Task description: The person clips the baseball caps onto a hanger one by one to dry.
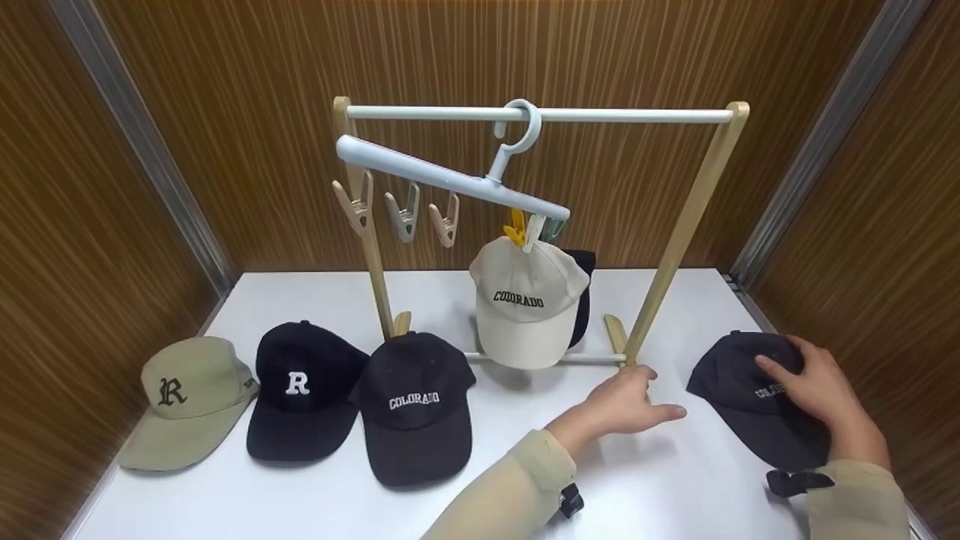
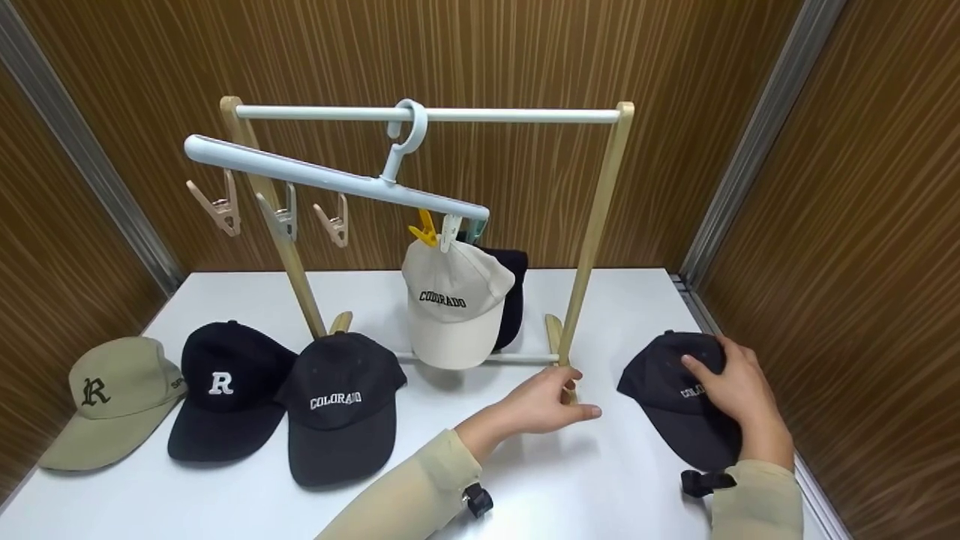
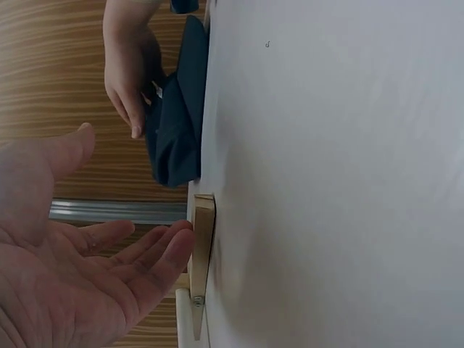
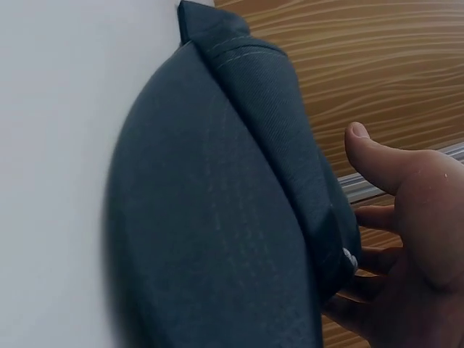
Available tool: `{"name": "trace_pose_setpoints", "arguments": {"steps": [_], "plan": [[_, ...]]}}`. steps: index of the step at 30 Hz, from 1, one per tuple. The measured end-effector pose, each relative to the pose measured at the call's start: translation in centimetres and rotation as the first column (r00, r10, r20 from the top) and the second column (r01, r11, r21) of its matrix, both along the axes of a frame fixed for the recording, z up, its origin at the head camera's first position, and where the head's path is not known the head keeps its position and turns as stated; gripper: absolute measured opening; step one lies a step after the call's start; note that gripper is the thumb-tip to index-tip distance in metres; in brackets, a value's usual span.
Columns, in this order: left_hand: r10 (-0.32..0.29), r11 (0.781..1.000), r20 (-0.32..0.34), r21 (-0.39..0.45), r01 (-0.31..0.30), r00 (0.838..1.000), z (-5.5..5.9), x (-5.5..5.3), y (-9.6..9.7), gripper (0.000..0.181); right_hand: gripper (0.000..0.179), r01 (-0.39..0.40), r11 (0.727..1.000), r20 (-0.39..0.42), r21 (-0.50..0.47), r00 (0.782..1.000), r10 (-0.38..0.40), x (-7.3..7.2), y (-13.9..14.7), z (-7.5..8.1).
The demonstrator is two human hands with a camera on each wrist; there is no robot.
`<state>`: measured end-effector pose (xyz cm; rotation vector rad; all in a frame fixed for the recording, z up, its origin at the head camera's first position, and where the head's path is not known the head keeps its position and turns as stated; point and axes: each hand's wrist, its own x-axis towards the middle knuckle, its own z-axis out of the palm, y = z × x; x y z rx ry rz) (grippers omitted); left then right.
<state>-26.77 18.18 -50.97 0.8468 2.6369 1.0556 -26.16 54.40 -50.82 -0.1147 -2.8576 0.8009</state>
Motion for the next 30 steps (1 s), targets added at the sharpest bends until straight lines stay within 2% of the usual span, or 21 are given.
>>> {"name": "trace_pose_setpoints", "arguments": {"steps": [6, 17, 25, 30], "plan": [[0.000, 1.000, 0.001, -0.001, 0.000, 1.000, -0.1, 0.0, 0.0, 0.071, 0.098, 0.014, 1.000, 0.029, -0.001, 0.999, -0.014, 0.0, 0.2, -0.1], [0.012, 1.000, 0.011, 0.001, -0.012, 1.000, -0.1, 0.1, 0.0, 0.071, 0.102, -0.010, 1.000, 0.102, 0.023, 0.995, 0.008, 0.0, -0.4, 0.5], [0.017, 1.000, -0.012, -0.015, -0.017, 1.000, -0.4, 0.1, 0.1, 0.069, 0.105, -0.005, 1.000, 0.154, -0.001, 0.988, 0.006, -0.1, -1.1, 0.8], [0.003, 0.999, -0.050, -0.034, -0.005, 0.999, -0.7, 0.0, 0.3, 0.068, 0.103, -0.034, 0.999, 0.149, 0.018, 0.988, 0.031, -0.2, -1.7, 0.9]]}}
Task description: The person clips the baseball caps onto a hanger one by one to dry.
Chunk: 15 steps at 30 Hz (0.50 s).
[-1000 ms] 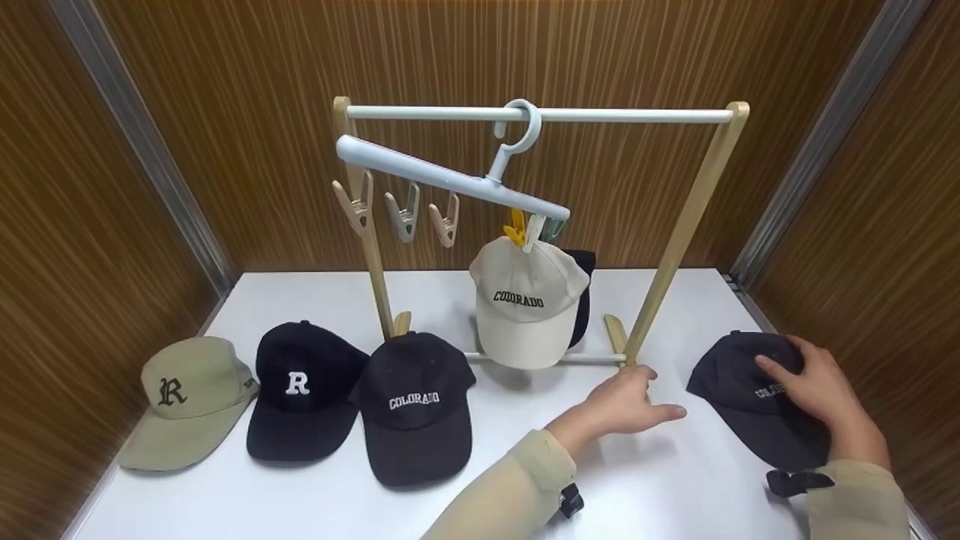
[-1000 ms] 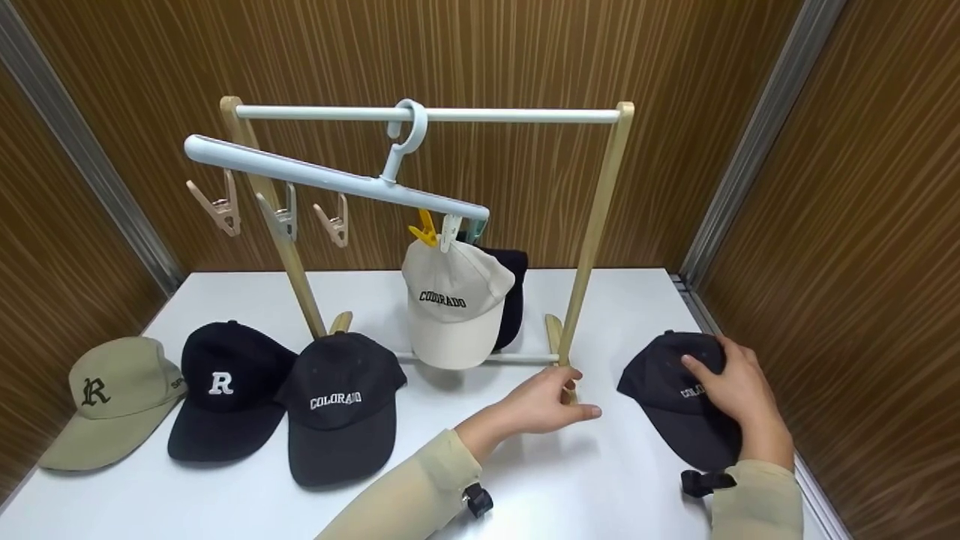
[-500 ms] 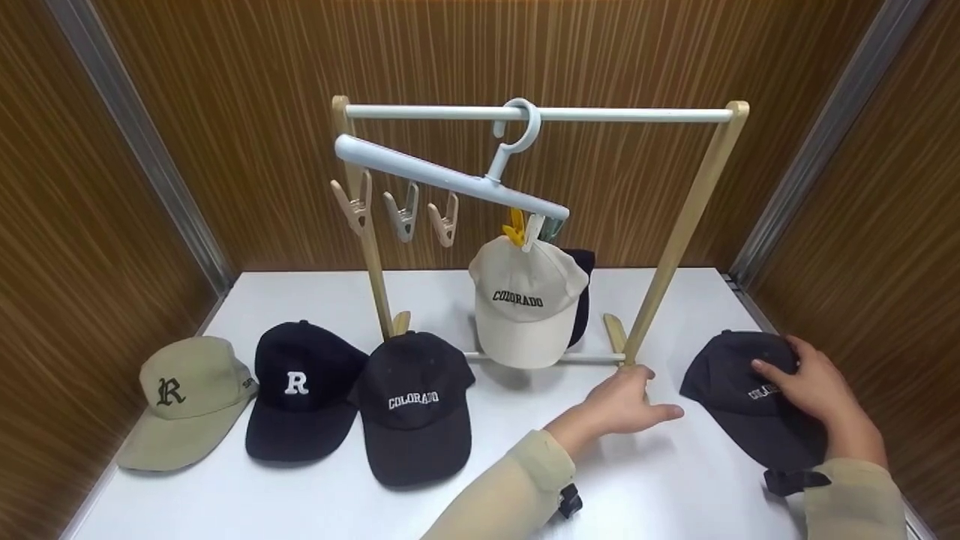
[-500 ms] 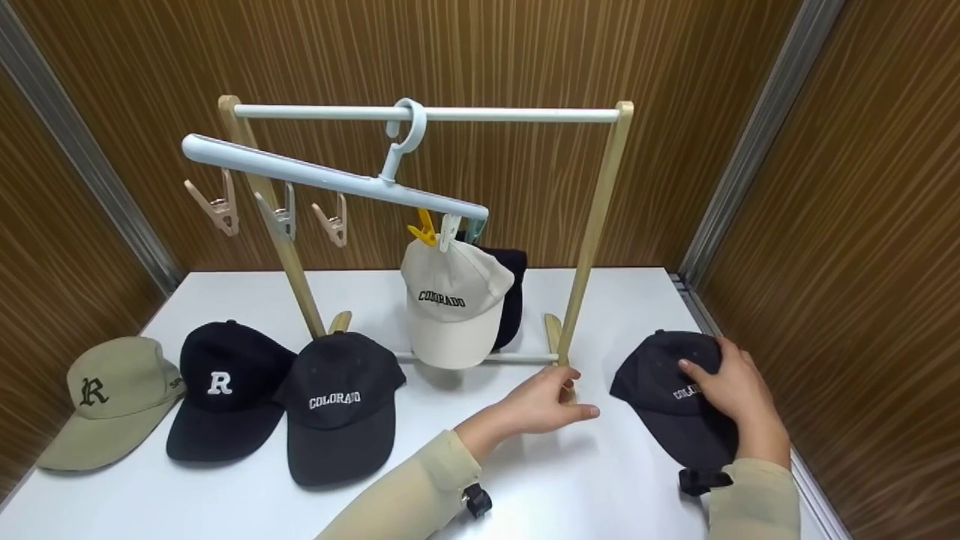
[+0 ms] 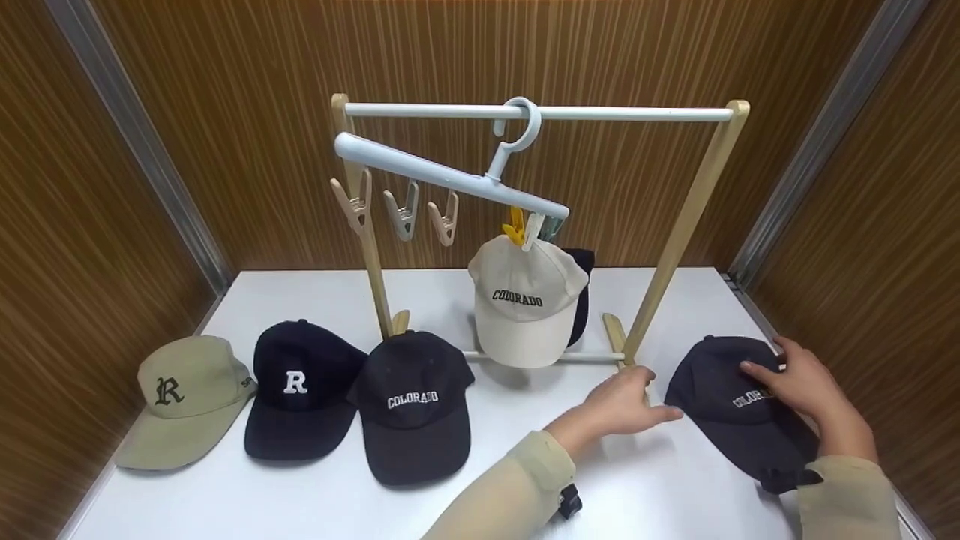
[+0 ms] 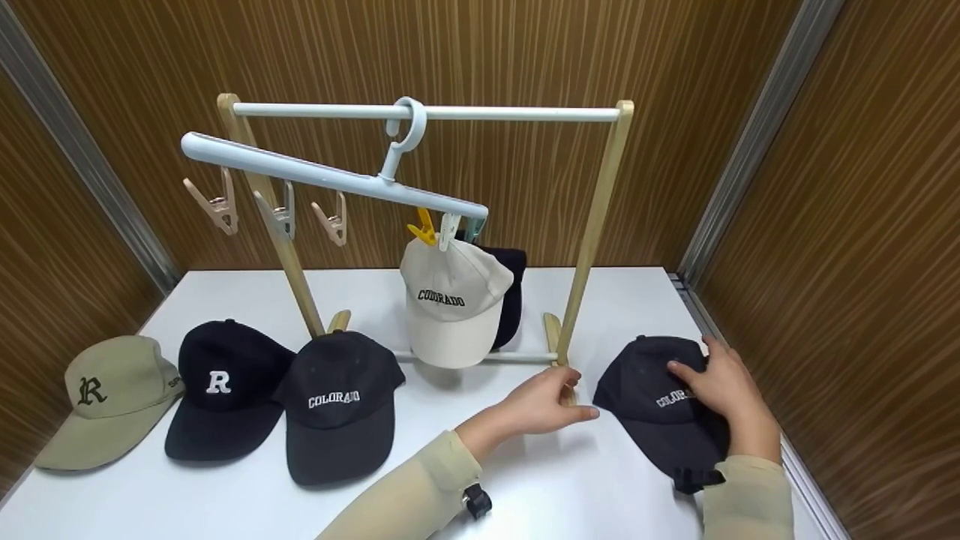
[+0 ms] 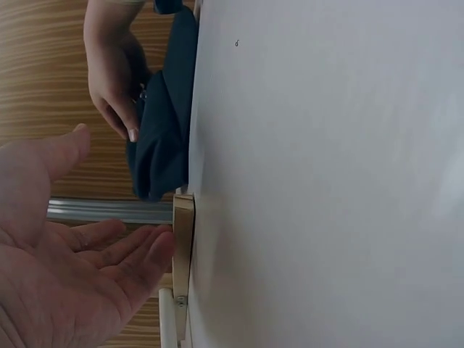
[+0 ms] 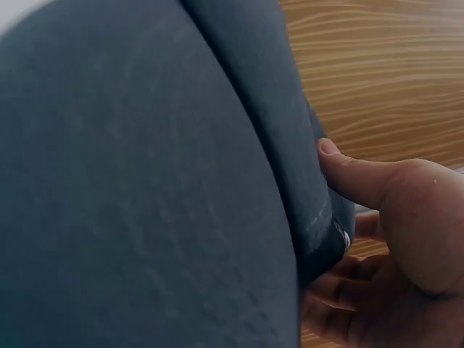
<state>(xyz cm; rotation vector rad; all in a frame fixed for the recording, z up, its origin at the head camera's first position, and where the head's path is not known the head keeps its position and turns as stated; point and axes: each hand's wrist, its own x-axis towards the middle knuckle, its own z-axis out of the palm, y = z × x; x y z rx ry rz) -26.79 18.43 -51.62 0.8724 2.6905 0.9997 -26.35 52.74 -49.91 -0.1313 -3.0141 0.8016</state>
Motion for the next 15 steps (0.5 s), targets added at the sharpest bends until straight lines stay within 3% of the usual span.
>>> {"name": "trace_pose_setpoints", "arguments": {"steps": [15], "plan": [[-0.017, 1.000, -0.029, -0.019, 0.017, 0.999, -0.4, -0.1, 0.0, 0.072, 0.096, -0.076, 0.996, 0.058, 0.035, 0.996, 0.074, -0.3, -2.0, 0.3]]}}
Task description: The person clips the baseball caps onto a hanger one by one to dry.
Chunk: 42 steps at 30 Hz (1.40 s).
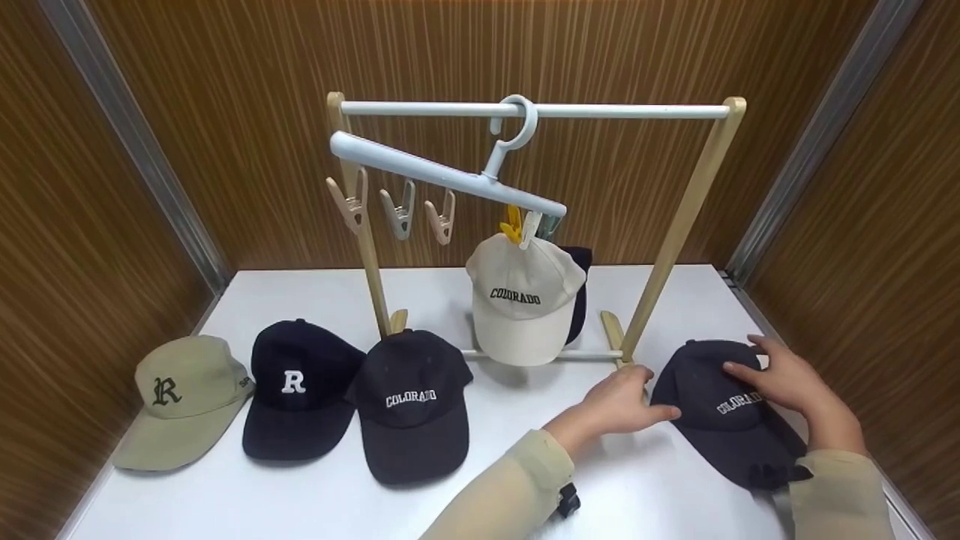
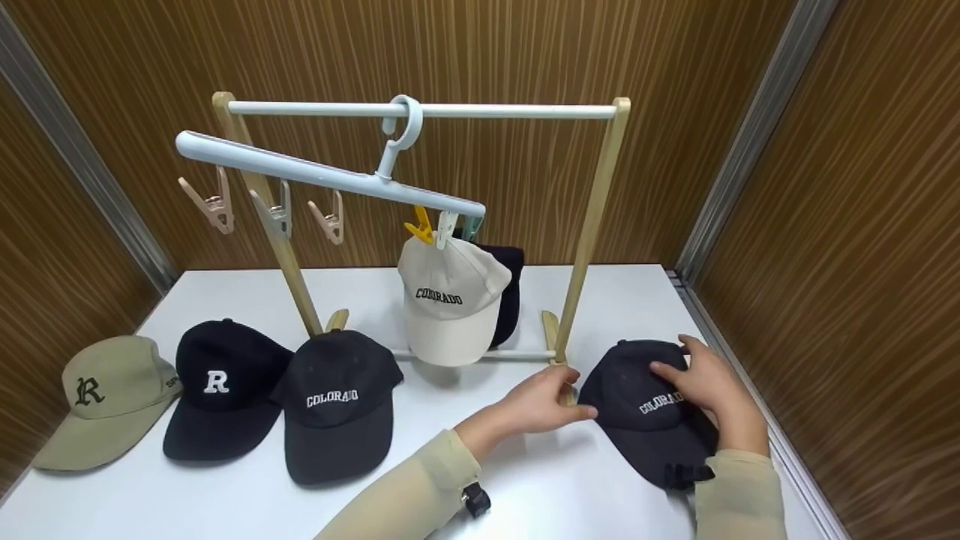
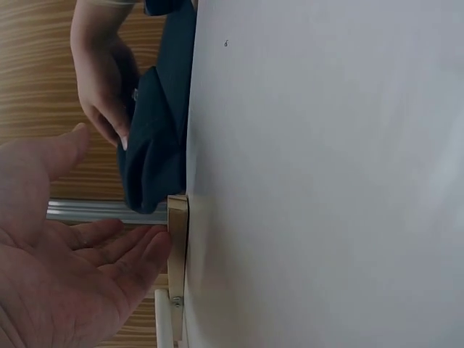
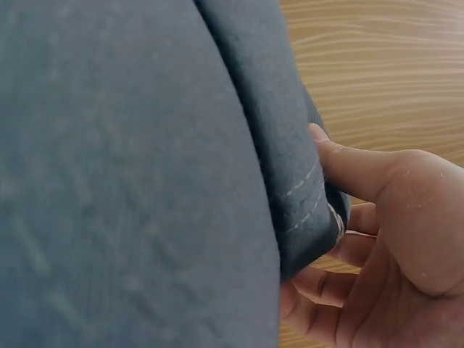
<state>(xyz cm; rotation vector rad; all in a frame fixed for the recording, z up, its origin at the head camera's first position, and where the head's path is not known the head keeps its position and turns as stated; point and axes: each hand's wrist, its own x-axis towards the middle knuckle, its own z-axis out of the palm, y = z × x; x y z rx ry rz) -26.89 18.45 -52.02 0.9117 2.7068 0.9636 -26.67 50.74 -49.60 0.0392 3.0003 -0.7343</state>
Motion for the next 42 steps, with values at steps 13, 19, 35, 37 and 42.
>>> {"name": "trace_pose_setpoints", "arguments": {"steps": [13, 19, 35, 37, 42], "plan": [[-0.019, 0.999, 0.020, 0.040, 0.019, 1.000, 0.0, 0.0, -0.1, 0.061, 0.097, -0.033, 0.999, 0.029, 0.000, 0.999, 0.033, -0.3, -1.6, 0.3], [-0.018, 0.999, 0.008, 0.032, 0.018, 1.000, -0.1, -0.1, -0.1, 0.060, 0.096, -0.049, 0.998, 0.033, -0.033, 0.998, 0.050, -0.4, -2.2, 0.2], [-0.033, 0.996, 0.042, 0.085, 0.029, 0.999, -0.4, -0.5, 0.0, 0.057, 0.088, -0.062, 0.997, -0.008, -0.053, 0.998, 0.062, -0.6, -3.0, 0.0], [-0.027, 0.994, 0.049, 0.103, 0.022, 0.998, -0.5, -0.6, 0.0, 0.057, 0.088, -0.061, 0.997, -0.014, -0.057, 0.998, 0.060, -0.6, -3.2, 0.0], [0.002, 0.990, 0.082, 0.137, -0.014, 0.997, -0.8, -0.8, 0.0, 0.063, 0.086, -0.068, 0.996, -0.033, -0.064, 0.997, 0.066, -0.6, -3.3, -0.1]]}}
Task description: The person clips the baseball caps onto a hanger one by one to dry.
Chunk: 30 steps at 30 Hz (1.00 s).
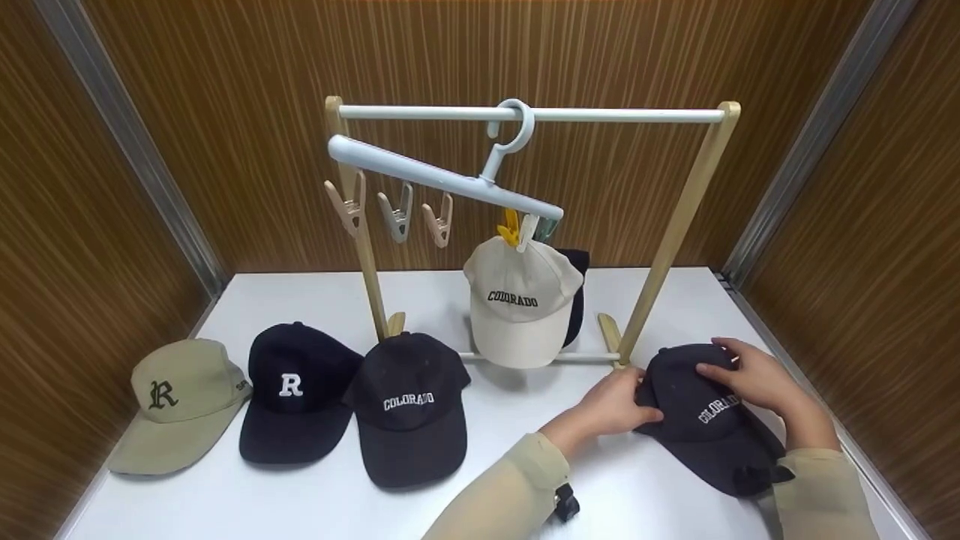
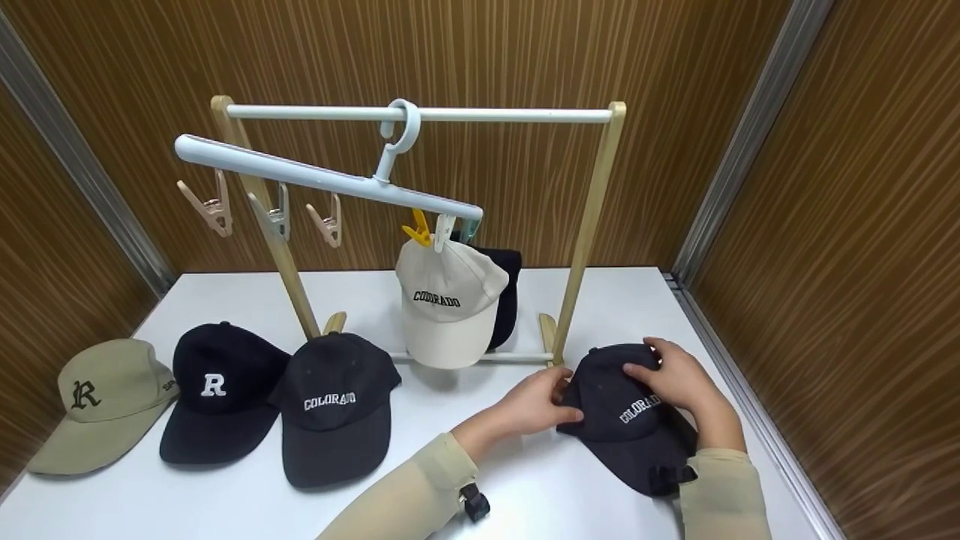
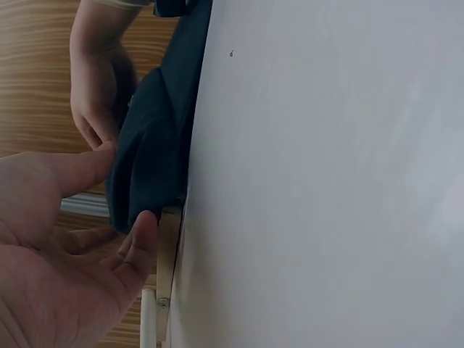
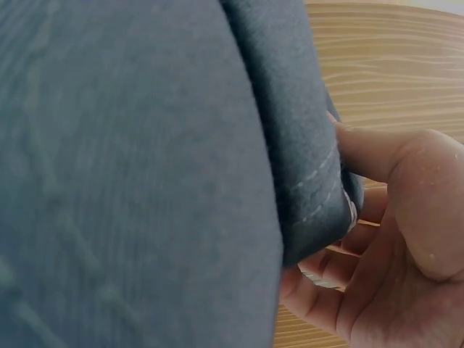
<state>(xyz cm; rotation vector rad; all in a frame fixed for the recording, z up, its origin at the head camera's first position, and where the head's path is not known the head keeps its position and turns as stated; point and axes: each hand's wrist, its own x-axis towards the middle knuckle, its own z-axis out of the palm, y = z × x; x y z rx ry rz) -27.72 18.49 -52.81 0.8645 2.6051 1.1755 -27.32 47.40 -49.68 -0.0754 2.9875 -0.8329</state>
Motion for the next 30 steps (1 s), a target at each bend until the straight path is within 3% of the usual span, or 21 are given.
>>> {"name": "trace_pose_setpoints", "arguments": {"steps": [5, 10, 25, 30], "plan": [[0.032, 0.999, 0.044, 0.029, -0.034, 0.998, -0.3, -0.1, 0.0, 0.069, 0.082, -0.003, 1.000, -0.013, -0.007, 1.000, 0.003, 0.0, -0.2, 0.0], [0.058, 0.998, 0.040, 0.022, -0.059, 0.998, -0.2, 0.0, -0.2, 0.066, 0.081, 0.003, 1.000, 0.001, -0.029, 1.000, -0.003, 0.1, -0.5, 0.0], [0.060, 0.984, 0.158, 0.159, -0.085, 0.986, -0.5, -0.4, -0.4, 0.055, 0.077, -0.020, 0.999, -0.018, -0.047, 1.000, 0.019, -0.1, -1.2, 0.2], [0.069, 0.980, 0.164, 0.171, -0.097, 0.984, -0.5, -0.7, -0.8, 0.052, 0.076, -0.027, 0.998, -0.018, -0.061, 0.999, 0.026, -0.1, -1.4, 0.3]]}}
